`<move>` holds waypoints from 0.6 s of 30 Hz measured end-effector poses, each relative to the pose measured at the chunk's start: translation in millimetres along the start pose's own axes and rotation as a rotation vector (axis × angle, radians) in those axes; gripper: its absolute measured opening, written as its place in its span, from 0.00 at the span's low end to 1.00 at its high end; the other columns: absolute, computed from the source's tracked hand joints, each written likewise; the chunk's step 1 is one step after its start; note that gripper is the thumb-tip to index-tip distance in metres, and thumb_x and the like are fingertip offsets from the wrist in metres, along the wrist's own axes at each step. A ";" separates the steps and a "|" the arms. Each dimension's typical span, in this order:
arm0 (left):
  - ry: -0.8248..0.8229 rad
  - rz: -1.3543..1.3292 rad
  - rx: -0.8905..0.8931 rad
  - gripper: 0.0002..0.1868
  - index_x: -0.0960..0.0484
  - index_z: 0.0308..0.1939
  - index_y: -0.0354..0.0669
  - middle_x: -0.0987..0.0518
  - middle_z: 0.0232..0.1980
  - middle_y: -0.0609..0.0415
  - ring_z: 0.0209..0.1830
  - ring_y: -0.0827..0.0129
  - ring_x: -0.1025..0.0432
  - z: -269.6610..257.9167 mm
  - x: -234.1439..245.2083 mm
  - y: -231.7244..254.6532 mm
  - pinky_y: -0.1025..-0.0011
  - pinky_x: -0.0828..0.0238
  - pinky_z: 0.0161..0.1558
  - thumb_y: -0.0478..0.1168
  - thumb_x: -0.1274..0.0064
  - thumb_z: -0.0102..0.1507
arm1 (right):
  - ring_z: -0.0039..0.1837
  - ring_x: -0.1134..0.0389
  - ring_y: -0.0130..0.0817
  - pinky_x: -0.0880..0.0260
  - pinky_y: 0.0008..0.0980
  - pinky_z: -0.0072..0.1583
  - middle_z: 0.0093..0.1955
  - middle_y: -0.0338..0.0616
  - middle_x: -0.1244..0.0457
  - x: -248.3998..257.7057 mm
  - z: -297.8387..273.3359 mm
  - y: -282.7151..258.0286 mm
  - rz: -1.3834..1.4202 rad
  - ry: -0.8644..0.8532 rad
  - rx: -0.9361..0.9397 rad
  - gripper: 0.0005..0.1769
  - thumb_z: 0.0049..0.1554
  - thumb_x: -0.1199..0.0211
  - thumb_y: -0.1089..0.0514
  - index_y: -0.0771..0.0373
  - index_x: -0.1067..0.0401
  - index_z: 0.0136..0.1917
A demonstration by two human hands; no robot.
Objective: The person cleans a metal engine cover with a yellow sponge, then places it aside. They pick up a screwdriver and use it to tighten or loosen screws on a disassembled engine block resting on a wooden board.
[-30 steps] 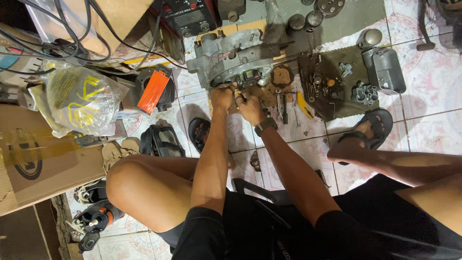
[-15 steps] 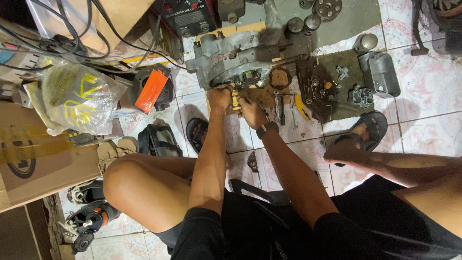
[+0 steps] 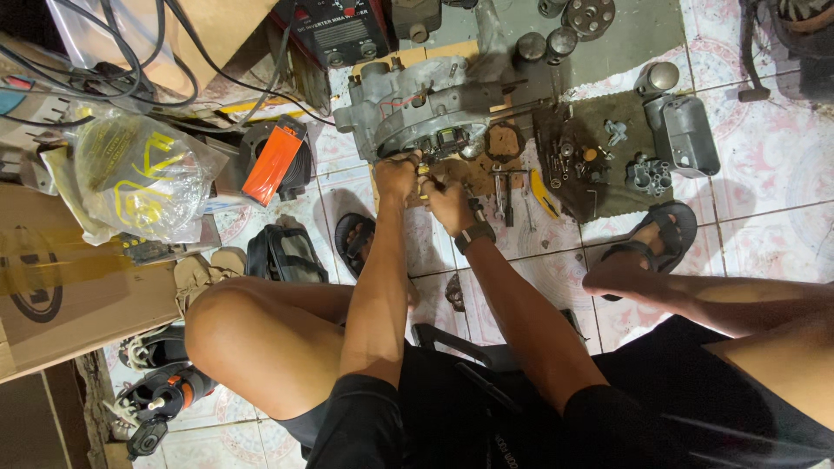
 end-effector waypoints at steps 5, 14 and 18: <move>0.003 0.017 0.001 0.14 0.15 0.33 0.46 0.19 0.38 0.46 0.51 0.52 0.27 -5.1 1.4 3.0 0.62 0.35 0.55 0.51 0.42 0.52 | 0.33 0.35 0.26 0.32 0.21 0.36 0.34 0.40 0.38 -6.6 6.9 20.5 0.234 -0.001 -0.182 0.15 0.55 0.47 0.50 0.64 0.30 0.44; 0.001 0.020 0.001 0.14 0.14 0.34 0.49 0.19 0.39 0.46 0.52 0.51 0.28 1.6 0.5 -4.5 0.60 0.35 0.56 0.52 0.42 0.52 | 0.35 0.37 0.32 0.38 0.30 0.42 0.28 0.38 0.37 -4.7 -3.3 -18.2 -0.275 -0.093 0.079 0.20 0.56 0.52 0.41 0.55 0.30 0.34; -0.009 0.034 -0.016 0.13 0.14 0.34 0.50 0.19 0.41 0.46 0.54 0.51 0.29 16.9 -9.4 -18.2 0.58 0.34 0.56 0.51 0.43 0.53 | 0.46 0.32 0.53 0.34 0.46 0.46 0.35 0.59 0.37 3.3 -4.8 -25.9 -0.405 0.178 0.304 0.13 0.52 0.44 0.53 0.67 0.34 0.42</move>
Point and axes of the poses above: each hand's wrist, its own z-axis towards the middle knuckle, its own x-axis out of the back of the hand, y = z × x, the point moved 9 cm from there along z, towards the middle knuckle
